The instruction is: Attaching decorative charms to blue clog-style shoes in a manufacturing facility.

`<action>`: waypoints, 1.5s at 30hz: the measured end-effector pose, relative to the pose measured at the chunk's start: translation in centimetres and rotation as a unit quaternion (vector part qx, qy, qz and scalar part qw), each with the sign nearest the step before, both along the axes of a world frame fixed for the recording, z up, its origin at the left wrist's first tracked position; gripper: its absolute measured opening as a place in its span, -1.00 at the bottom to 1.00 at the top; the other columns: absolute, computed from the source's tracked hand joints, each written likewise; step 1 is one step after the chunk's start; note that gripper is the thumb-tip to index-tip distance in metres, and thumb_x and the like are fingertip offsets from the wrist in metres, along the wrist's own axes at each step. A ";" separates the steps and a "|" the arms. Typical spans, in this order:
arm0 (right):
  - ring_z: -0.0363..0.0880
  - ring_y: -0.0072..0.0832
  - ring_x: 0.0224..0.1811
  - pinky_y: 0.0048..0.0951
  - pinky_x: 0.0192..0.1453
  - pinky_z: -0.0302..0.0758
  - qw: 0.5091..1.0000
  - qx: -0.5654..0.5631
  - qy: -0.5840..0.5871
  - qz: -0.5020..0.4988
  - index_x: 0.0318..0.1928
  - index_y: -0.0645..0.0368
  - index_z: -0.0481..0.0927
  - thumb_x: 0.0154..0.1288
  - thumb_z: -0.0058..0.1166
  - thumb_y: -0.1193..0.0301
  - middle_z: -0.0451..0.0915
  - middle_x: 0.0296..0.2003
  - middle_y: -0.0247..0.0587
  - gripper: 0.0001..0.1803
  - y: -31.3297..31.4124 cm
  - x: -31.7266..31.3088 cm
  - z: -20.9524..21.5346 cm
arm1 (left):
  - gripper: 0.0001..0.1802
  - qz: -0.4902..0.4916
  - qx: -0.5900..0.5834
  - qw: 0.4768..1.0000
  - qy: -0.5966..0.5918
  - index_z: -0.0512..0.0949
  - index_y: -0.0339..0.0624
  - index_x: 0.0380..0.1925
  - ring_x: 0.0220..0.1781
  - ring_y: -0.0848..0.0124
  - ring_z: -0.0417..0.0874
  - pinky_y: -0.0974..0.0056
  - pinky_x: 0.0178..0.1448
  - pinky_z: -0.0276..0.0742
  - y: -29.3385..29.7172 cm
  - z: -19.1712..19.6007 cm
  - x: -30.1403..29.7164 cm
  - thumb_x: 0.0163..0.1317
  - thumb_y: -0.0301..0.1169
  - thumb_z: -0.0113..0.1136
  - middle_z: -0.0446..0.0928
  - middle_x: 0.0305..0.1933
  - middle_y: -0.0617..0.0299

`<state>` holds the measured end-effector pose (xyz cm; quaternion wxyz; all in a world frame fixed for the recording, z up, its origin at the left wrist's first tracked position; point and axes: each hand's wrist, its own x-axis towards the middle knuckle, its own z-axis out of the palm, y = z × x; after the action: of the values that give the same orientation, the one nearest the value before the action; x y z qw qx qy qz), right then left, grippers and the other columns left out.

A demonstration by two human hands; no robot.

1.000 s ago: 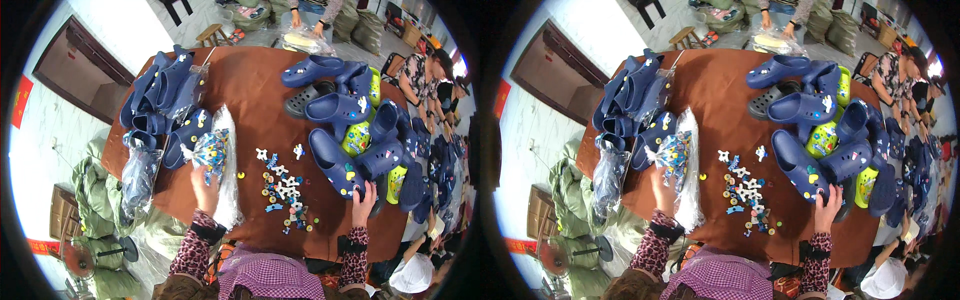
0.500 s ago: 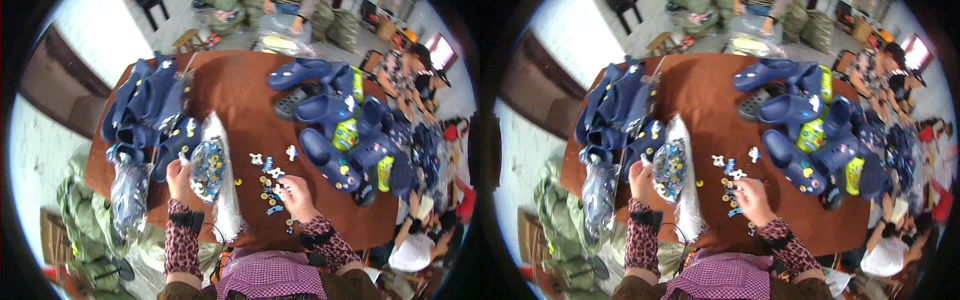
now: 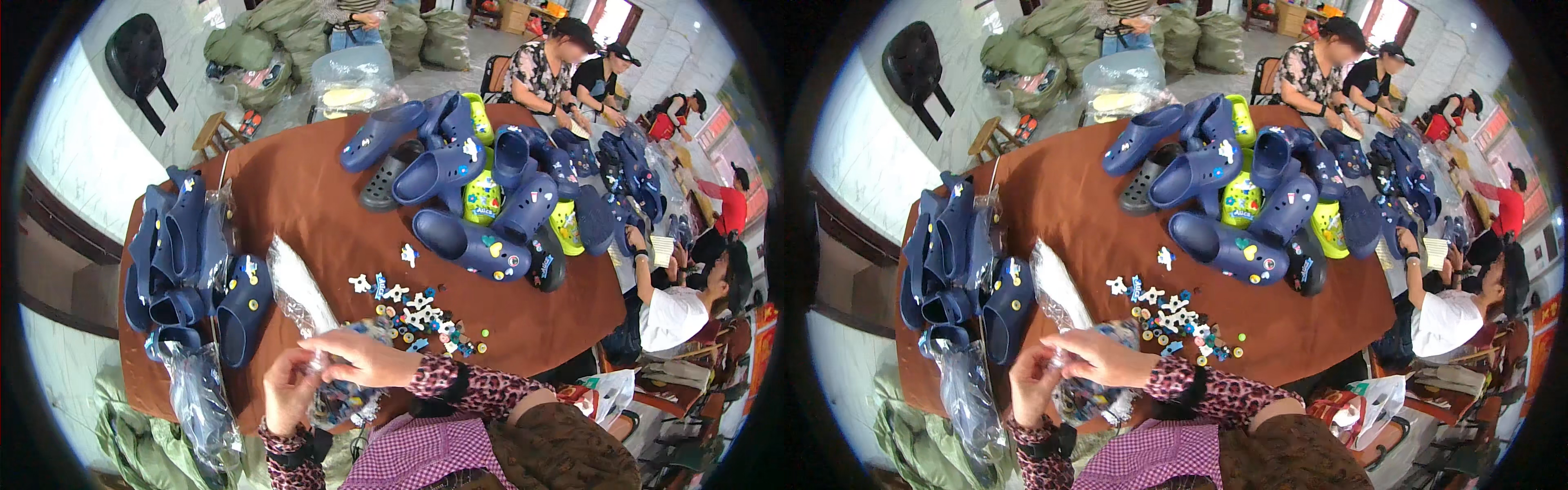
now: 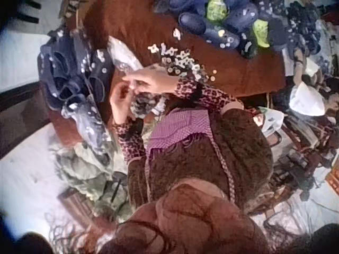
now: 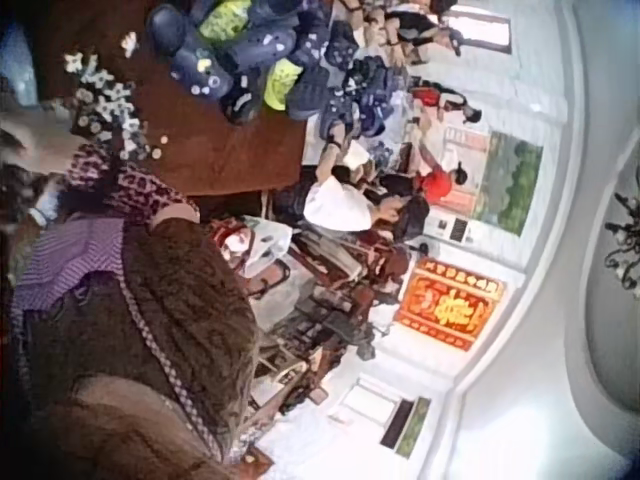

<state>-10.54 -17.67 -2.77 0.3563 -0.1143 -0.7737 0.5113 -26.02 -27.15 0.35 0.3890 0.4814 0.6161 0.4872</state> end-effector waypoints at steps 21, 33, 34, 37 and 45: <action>0.38 -0.18 -0.14 -0.24 -0.06 0.35 0.943 0.104 -0.222 -0.225 -0.21 0.16 0.45 0.14 0.12 0.37 0.37 -0.21 -0.09 -0.77 -1.4 9.8 -6.6 | -0.77 -0.133 -0.009 0.989 0.065 0.47 -0.26 -0.22 -0.47 0.52 0.50 0.38 -0.40 0.45 4.0 -12.0 7.6 0.09 -0.55 0.20 0.50 -0.47 0.24; 0.42 -0.07 -0.20 -0.18 -0.13 0.38 0.968 0.005 -0.202 -0.148 -0.30 0.27 0.41 0.18 0.03 0.40 0.40 -0.30 -0.01 -0.81 0.2 8.7 -9.8 | -0.77 -0.153 0.050 0.980 0.117 0.45 -0.27 -0.22 -0.43 0.33 0.60 0.27 -0.31 0.52 4.0 -14.8 6.3 0.09 -0.56 0.19 0.52 -0.41 0.08; 0.43 -0.08 -0.22 -0.19 -0.15 0.38 0.967 0.009 -0.197 -0.159 -0.32 0.27 0.41 0.18 0.03 0.40 0.40 -0.33 -0.02 -0.82 0.2 8.7 -10.0 | -0.77 -0.157 0.049 0.980 0.116 0.45 -0.27 -0.22 -0.43 0.33 0.60 0.27 -0.31 0.52 4.1 -14.6 6.2 0.09 -0.56 0.19 0.52 -0.41 0.08; 0.44 -0.08 -0.23 -0.18 -0.17 0.39 0.961 0.013 -0.204 -0.187 -0.30 0.28 0.39 0.17 0.00 0.41 0.41 -0.34 -0.01 -0.82 0.5 8.3 -10.8 | -0.74 -0.230 0.077 0.958 0.152 0.42 -0.30 -0.18 -0.26 0.32 0.59 0.33 -0.24 0.53 4.5 -13.3 6.2 0.10 -0.57 0.16 0.47 -0.24 0.06; 0.49 -0.03 -0.25 -0.16 -0.23 0.44 0.939 0.046 -0.239 -0.242 -0.21 0.26 0.40 0.14 0.02 0.39 0.46 -0.36 -0.02 -0.76 0.9 6.0 -12.5 | -0.70 -0.223 0.105 0.922 0.299 0.39 -0.24 -0.19 -0.13 -0.12 0.42 -0.02 -0.08 0.39 4.5 -11.7 6.8 -0.02 -0.59 0.02 0.38 -0.19 -0.14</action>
<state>-4.50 -16.78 -15.25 0.2784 -0.4004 -0.8078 0.3312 -19.23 -22.61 -11.36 0.2325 0.7678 0.5256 0.2832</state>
